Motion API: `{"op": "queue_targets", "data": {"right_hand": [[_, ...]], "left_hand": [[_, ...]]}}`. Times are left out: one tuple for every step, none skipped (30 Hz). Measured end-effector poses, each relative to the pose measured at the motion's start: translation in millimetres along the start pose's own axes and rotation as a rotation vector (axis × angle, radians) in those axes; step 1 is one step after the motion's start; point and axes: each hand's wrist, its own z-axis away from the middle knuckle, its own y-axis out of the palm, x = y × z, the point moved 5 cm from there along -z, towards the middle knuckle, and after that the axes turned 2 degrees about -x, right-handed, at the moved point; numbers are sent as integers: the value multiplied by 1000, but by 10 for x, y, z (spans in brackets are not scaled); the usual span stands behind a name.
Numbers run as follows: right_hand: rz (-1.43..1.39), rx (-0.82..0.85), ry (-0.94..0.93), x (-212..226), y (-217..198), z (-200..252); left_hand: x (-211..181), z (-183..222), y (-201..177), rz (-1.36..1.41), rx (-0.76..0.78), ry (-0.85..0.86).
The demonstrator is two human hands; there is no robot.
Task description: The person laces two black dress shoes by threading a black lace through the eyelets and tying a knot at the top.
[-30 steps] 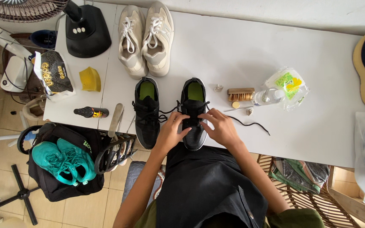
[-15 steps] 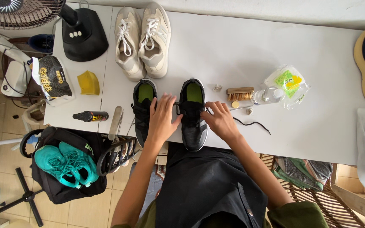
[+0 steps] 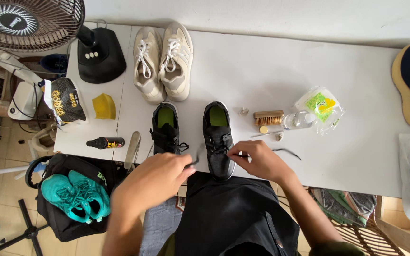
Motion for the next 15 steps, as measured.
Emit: {"op": "queue_targets", "data": {"right_hand": [[1, 42, -51, 175, -114, 4], [2, 84, -101, 354, -225, 16], [10, 85, -112, 584, -396, 1], [-17, 77, -169, 848, -572, -2], [-42, 67, -231, 1116, -753, -7], [-32, 66, -245, 1319, -889, -4], [-71, 30, -245, 1516, -1043, -12], [-111, -6, -245, 1717, -1197, -12], [-98, -11, -264, 1845, -1259, -16], [-78, -91, -277, 1970, -1359, -15], [-58, -171, -289, 2091, -1461, -10], [-47, -177, -308, 2181, -1471, -39], [108, -301, -404, 2314, -1532, -40], [264, -427, -498, 2449, -1578, -33], [273, -435, -515, 2488, -1579, -81]], "left_hand": [[-171, 166, -104, -259, -12, 26], [-341, 340, -201, -518, -23, 50], [-504, 439, -328, -518, -36, 50], [-646, 548, -425, -596, 18, 19], [-792, 662, -531, -677, 68, -13], [-953, 694, -637, -680, 51, -13], [-1102, 729, -728, -724, 88, -17], [-1255, 773, -818, -767, 126, -22], [-1323, 797, -893, -775, 103, -21], [-1436, 821, -984, -793, 17, 40], [-1551, 844, -1076, -810, -68, 103], [-1572, 847, -1112, -819, -89, 105], [-1668, 868, -1207, -809, -265, 174], [-1757, 905, -1301, -796, -441, 245], [-1767, 892, -1315, -805, -460, 249]]}}
